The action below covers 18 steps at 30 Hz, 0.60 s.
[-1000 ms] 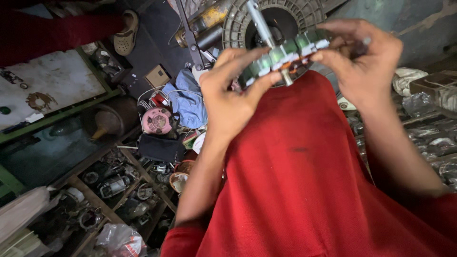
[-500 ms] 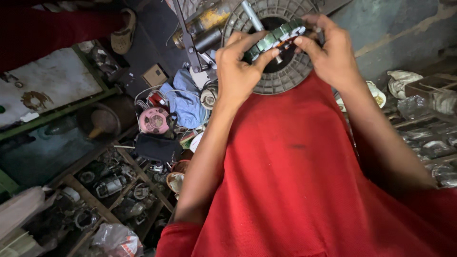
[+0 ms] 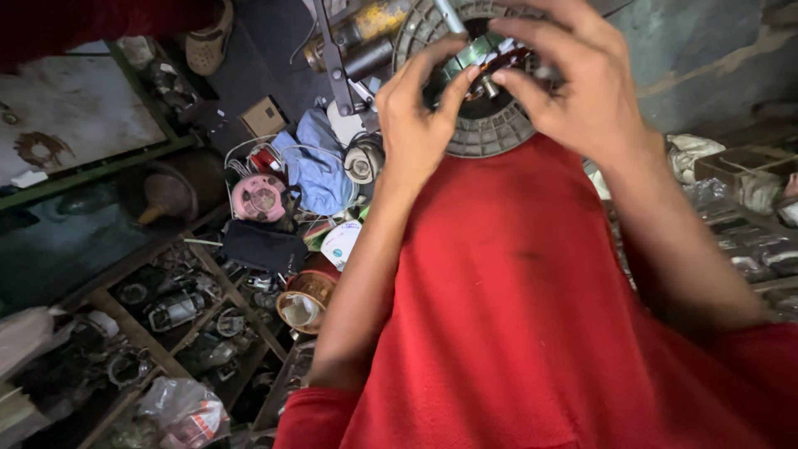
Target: The person assembles a circular electrical component by hand, inserting small copper-wound pieces into slots on a rotating fixture. They repeatedly pick up pieces, place them into the fixture, and adjust their positions while the fixture spins.
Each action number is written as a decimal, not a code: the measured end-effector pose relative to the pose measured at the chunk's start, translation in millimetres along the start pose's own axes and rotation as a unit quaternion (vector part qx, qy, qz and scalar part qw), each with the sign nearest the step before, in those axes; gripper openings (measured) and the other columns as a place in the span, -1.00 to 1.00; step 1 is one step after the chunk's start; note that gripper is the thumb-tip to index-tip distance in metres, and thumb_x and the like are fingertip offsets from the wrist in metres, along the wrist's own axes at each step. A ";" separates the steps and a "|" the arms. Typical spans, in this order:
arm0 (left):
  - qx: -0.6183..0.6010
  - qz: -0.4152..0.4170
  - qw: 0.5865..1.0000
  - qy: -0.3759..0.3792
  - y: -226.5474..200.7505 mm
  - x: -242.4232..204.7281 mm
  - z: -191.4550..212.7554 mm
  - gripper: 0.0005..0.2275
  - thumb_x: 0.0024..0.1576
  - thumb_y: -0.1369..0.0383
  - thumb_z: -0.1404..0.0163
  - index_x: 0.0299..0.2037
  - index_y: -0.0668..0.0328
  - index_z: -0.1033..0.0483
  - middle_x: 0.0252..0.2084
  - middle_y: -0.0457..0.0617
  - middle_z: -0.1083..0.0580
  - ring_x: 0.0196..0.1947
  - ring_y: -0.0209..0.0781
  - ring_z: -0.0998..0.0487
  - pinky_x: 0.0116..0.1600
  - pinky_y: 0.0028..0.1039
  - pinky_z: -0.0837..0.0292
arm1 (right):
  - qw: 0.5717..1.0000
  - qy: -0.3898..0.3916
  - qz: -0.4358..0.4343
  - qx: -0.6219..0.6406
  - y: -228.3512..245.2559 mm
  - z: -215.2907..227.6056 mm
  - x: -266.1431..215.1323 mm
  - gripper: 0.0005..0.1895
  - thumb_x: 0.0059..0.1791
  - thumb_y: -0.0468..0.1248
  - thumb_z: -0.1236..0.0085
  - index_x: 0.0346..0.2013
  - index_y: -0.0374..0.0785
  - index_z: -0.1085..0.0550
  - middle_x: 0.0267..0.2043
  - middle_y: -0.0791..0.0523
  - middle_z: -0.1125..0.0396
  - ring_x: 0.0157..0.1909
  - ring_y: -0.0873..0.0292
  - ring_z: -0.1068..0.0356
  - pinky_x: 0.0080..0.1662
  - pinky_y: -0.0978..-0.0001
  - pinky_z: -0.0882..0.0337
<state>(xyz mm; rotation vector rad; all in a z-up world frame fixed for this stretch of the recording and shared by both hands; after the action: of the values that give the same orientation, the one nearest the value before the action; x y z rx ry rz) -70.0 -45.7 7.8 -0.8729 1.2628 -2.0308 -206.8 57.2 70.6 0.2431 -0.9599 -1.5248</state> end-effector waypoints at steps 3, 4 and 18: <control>0.023 -0.013 1.000 -0.007 -1.6 -2.1 -4.0 -0.80 0.23 0.49 -0.15 0.03 0.31 -0.50 0.01 0.15 -0.59 0.02 0.09 -0.67 0.15 -0.33 -0.56 | 0.996 0.065 0.039 -0.042 9.1 -7.4 14.1 -0.66 0.06 -0.41 -0.30 0.14 -0.32 -0.53 0.15 0.00 -0.38 0.09 -0.02 -0.45 0.09 0.24 -0.48; 0.029 -0.018 0.999 -0.011 -2.3 -2.0 -5.6 -0.80 0.24 0.50 -0.13 0.04 0.32 -0.48 0.01 0.16 -0.58 0.03 0.12 -0.66 0.16 -0.32 -0.56 | 0.994 0.083 0.048 -0.057 10.1 -9.4 19.1 -0.66 0.06 -0.40 -0.31 0.14 -0.29 -0.54 0.12 0.01 -0.40 0.06 -0.02 -0.46 0.06 0.23 -0.47; -0.037 0.032 0.998 -0.041 8.4 -16.7 -4.2 -0.73 0.23 0.45 -0.19 0.12 0.23 -0.51 0.02 0.10 -0.59 -0.02 -0.06 -0.69 0.11 -0.40 -0.58 | 0.975 0.207 -0.050 -0.054 -23.1 -23.1 33.9 -0.68 0.08 -0.31 -0.34 0.11 -0.27 -0.54 -0.13 0.01 -0.45 -0.23 0.02 -0.45 -0.18 0.24 -0.41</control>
<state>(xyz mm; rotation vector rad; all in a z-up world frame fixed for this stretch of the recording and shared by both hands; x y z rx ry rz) -61.9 -34.0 -5.0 -0.9288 1.3116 -1.8887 -216.1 14.6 52.9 0.5159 -0.5383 -1.5330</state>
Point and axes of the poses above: each hand's wrist, its own x-axis towards the middle knuckle, its own z-axis out of the back of the hand, y = z × x, the point moved 8 cm from there along x, towards the middle knuckle
